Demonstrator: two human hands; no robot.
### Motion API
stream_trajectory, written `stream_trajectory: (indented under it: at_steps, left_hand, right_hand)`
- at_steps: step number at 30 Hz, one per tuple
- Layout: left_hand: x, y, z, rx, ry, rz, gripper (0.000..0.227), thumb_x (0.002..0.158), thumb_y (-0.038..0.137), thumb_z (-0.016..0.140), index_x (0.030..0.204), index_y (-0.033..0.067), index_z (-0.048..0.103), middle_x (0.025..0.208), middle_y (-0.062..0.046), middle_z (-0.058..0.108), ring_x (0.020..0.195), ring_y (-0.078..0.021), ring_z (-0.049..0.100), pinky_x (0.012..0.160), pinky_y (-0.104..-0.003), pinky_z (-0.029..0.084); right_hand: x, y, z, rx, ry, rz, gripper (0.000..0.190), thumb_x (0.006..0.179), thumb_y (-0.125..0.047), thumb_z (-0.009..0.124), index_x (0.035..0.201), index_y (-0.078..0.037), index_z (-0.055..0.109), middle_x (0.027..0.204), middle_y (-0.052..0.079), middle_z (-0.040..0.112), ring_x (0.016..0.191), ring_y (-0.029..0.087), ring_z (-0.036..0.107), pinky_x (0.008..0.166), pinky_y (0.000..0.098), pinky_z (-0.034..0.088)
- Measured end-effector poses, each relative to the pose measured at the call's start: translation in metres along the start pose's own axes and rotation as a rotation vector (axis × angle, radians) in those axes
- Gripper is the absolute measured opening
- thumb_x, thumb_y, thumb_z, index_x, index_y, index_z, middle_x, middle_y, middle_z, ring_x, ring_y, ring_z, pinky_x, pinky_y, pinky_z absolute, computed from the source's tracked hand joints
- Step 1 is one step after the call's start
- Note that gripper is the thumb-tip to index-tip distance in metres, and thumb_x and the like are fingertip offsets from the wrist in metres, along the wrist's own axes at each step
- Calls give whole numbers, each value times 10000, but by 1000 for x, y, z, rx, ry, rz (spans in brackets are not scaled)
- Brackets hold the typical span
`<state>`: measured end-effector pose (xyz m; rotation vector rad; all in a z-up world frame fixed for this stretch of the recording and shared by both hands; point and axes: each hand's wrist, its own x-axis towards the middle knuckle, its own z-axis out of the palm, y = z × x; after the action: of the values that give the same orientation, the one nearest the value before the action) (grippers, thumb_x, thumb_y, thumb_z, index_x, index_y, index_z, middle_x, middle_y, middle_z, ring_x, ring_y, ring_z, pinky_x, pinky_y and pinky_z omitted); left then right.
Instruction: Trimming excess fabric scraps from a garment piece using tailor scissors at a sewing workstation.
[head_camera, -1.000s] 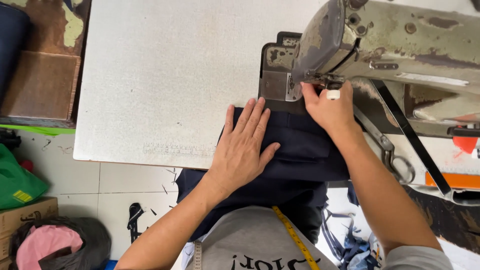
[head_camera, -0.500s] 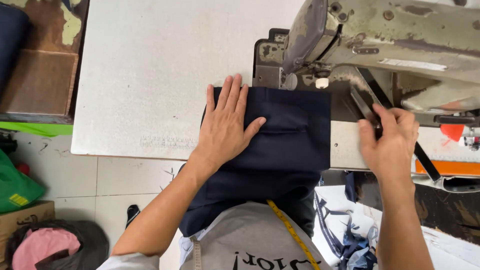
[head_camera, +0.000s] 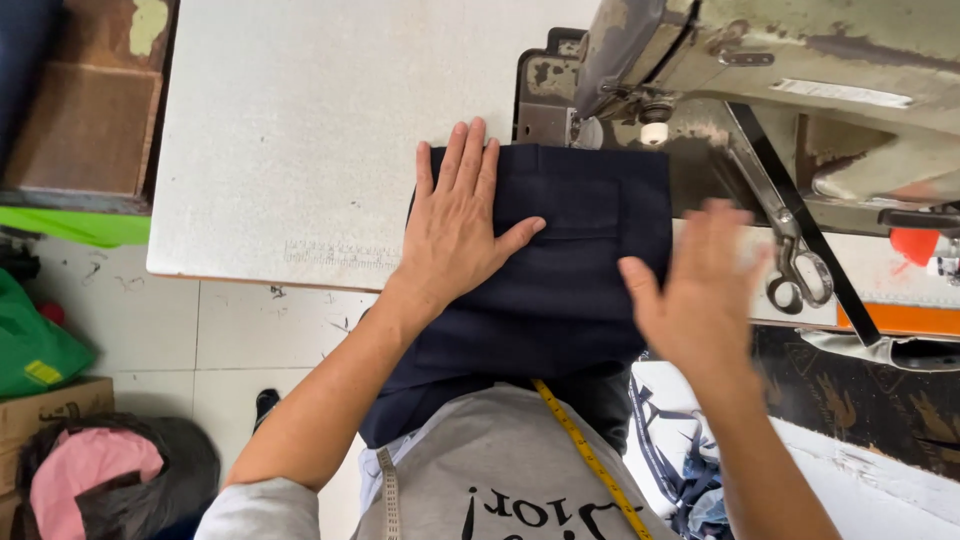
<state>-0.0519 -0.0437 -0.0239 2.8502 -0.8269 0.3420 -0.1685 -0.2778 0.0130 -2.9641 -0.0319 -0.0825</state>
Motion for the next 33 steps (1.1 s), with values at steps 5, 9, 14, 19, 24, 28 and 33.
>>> stream_trajectory:
  at_steps: [5,9,14,19,24,28,33]
  left_hand:
    - [4,4,3,-19,54,18,987,1018,758,398,1590,-45,353,1669,-249,234,1564,-386,187,1267,-601,166]
    - [10,-24,-1,-155,104,-34,958,967,766,515,1479,-44,498,1651,-245,254,1498,-442,344,1207,-602,275]
    - [17,-23,-16,-660,-55,-82,303,984,282,695,885,56,519,837,-111,578,683,-343,574,610,-471,440]
    - [24,-24,-100,-1337,-450,-739,575,876,536,518,1165,72,697,1127,-81,739,1029,-167,687,896,-309,552]
    - [7,-38,-89,-1477,-700,-642,507,802,142,693,1304,74,675,1163,-61,741,1039,-177,698,919,-284,585]
    - [21,-38,-86,-1433,-609,-657,499,745,7,501,1200,54,700,884,-50,662,754,-155,632,609,-240,504]
    - [48,-42,-75,-1528,-538,-579,555,779,-55,527,1299,49,690,1016,-78,722,892,-197,701,771,-296,639]
  right_hand:
    - [1,-34,-2,191,156,-243,808,994,-418,618,1584,36,304,1686,246,228,1579,415,226,1268,623,193]
    - [16,-55,22,-162,178,-367,876,976,-634,548,1550,18,435,1647,192,373,1523,347,372,1227,549,305]
    - [12,-58,21,-64,154,-321,808,1028,-606,411,1537,21,446,1635,205,393,1534,334,343,1245,541,247]
    - [7,-54,27,-60,164,-312,824,1013,-604,459,1558,13,409,1649,203,368,1535,349,346,1245,561,257]
    - [9,-55,28,-45,180,-300,824,1013,-605,462,1554,15,420,1648,202,371,1541,341,333,1247,565,255]
    - [8,-55,29,-29,165,-289,828,1012,-608,453,1566,5,398,1657,193,354,1546,340,323,1253,565,239]
    - [10,-55,28,3,159,-278,824,1015,-604,448,1571,0,385,1663,189,340,1550,341,310,1258,567,212]
